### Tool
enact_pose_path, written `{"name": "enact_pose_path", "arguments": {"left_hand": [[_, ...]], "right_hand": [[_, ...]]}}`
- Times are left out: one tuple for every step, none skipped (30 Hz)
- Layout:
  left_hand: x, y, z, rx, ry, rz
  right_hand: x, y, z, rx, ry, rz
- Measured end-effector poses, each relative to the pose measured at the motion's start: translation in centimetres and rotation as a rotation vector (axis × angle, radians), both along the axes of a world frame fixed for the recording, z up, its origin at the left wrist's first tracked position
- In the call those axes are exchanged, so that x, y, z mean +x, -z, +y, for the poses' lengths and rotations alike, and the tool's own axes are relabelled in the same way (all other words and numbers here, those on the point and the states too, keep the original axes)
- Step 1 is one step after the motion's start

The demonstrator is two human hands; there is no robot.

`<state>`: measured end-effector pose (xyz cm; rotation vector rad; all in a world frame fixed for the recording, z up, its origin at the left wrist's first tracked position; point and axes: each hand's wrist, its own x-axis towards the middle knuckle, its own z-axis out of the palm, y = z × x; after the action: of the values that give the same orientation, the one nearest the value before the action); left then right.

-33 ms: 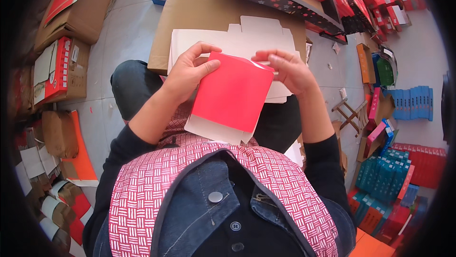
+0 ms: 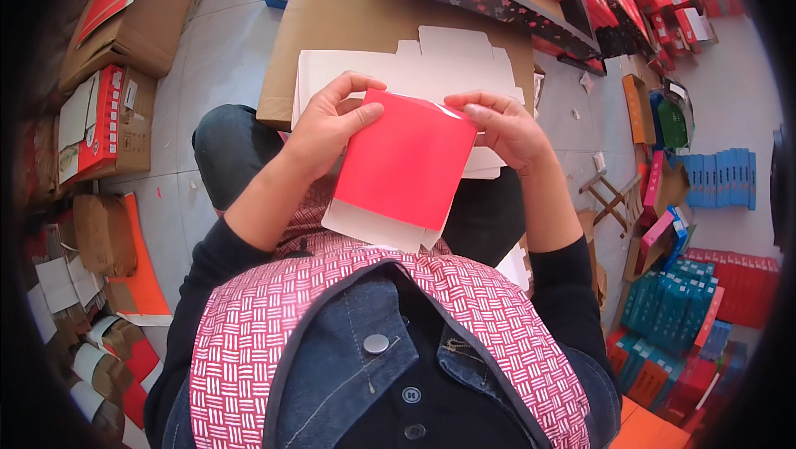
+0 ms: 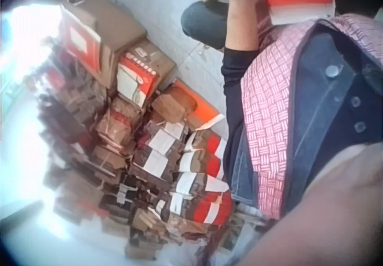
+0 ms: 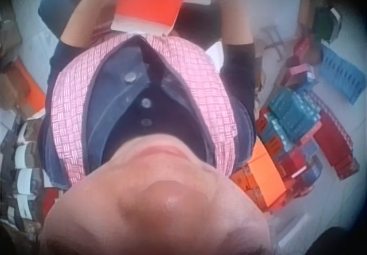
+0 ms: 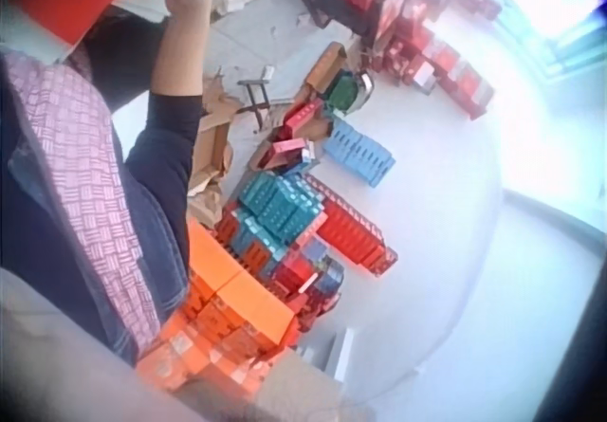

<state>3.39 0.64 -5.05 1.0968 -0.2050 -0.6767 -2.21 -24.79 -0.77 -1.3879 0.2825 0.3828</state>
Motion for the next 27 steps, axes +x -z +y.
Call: {"name": "enact_pose_path", "arguments": {"left_hand": [[0.0, 0.0, -0.1, 0.004, 0.004, -0.007], [0.0, 0.0, -0.2, 0.007, 0.014, 0.001], [-0.1, 0.0, -0.2, 0.011, 0.023, 0.009], [-0.2, 0.0, -0.3, 0.015, 0.030, 0.016], [-0.2, 0.1, -0.4, 0.055, 0.033, -0.040], [-0.3, 0.3, -0.6, 0.094, 0.034, -0.096], [-0.3, 0.3, -0.8, 0.135, 0.034, -0.152], [-0.4, 0.3, -1.1, 0.212, 0.033, -0.287], [-0.4, 0.2, -1.4, 0.290, 0.032, -0.422], [-0.3, 0.1, -1.6, 0.368, 0.031, -0.557], [-0.2, 0.1, -1.7, 0.344, 0.051, -0.467], [-0.1, 0.1, -1.7, 0.318, 0.072, -0.378], [0.0, 0.0, -1.7, 0.292, 0.093, -0.288], [-0.1, 0.1, -1.6, 0.291, 0.086, -0.259], [-0.1, 0.1, -1.5, 0.290, 0.081, -0.230], [-0.2, 0.1, -1.4, 0.288, 0.076, -0.200], [-0.3, 0.1, -1.1, 0.279, 0.047, -0.173], [-0.4, -0.1, -0.9, 0.261, 0.021, -0.143], [-0.5, -0.1, -0.8, 0.244, -0.004, -0.113], [-0.6, -0.1, -0.7, 0.226, -0.008, -0.095], [-0.7, -0.1, -0.7, 0.208, -0.014, -0.077], [-0.7, 0.0, -0.7, 0.190, -0.019, -0.058], [-0.8, 0.0, -0.7, 0.194, -0.020, -0.055], [-0.9, 0.0, -0.6, 0.198, -0.021, -0.051], [-0.9, 0.0, -0.6, 0.201, -0.023, -0.047], [-1.0, 0.0, -0.5, 0.200, -0.027, -0.042], [-1.2, -0.1, -0.4, 0.198, -0.031, -0.036]], "right_hand": [[-0.6, 0.1, -0.3, 0.027, -0.034, 0.039], [-0.6, 0.3, 0.0, 0.036, 0.014, 0.039], [-0.6, 0.5, 0.0, 0.030, 0.028, 0.048], [-0.7, 0.9, 0.1, 0.025, 0.040, 0.056], [-0.7, 1.1, 0.3, 0.018, 0.048, 0.063], [-0.6, 1.1, 0.6, 0.012, 0.054, 0.068], [-0.5, 1.2, 1.0, 0.007, 0.059, 0.073], [-0.5, 1.2, 1.2, 0.001, 0.065, 0.080], [-0.4, 1.4, 1.2, -0.009, 0.066, 0.082], [-0.4, 1.7, 1.1, -0.020, 0.067, 0.084], [-0.3, 1.9, 1.1, -0.029, 0.067, 0.084], [-0.3, 2.0, 1.2, -0.041, 0.065, 0.083], [-0.5, 2.1, 1.4, -0.052, 0.065, 0.082], [-0.6, 2.1, 1.5, -0.065, 0.064, 0.082], [-0.7, 2.1, 1.8, -0.064, 0.092, 0.075], [-1.0, 2.0, 2.1, -0.063, 0.121, 0.068], [-1.2, 2.1, 2.7, -0.054, 0.144, 0.060], [-1.7, 2.0, 3.4, 0.006, 0.215, 0.013], [-2.3, 2.0, 4.4, 0.067, 0.286, -0.034], [-2.8, 1.9, 4.9, 0.124, 0.360, -0.081], [-3.2, 2.2, 5.0, 0.096, 0.357, -0.112], [-3.5, 2.8, 5.0, 0.069, 0.353, -0.142], [-3.7, 3.3, 5.0, 0.046, 0.349, -0.170], [-3.9, 3.6, 5.0, 0.017, 0.321, -0.202], [-4.1, 3.7, 5.0, -0.023, 0.304, -0.218], [-4.2, 3.6, 5.0, -0.064, 0.286, -0.236], [-4.3, 3.6, 5.1, -0.105, 0.267, -0.254]]}}
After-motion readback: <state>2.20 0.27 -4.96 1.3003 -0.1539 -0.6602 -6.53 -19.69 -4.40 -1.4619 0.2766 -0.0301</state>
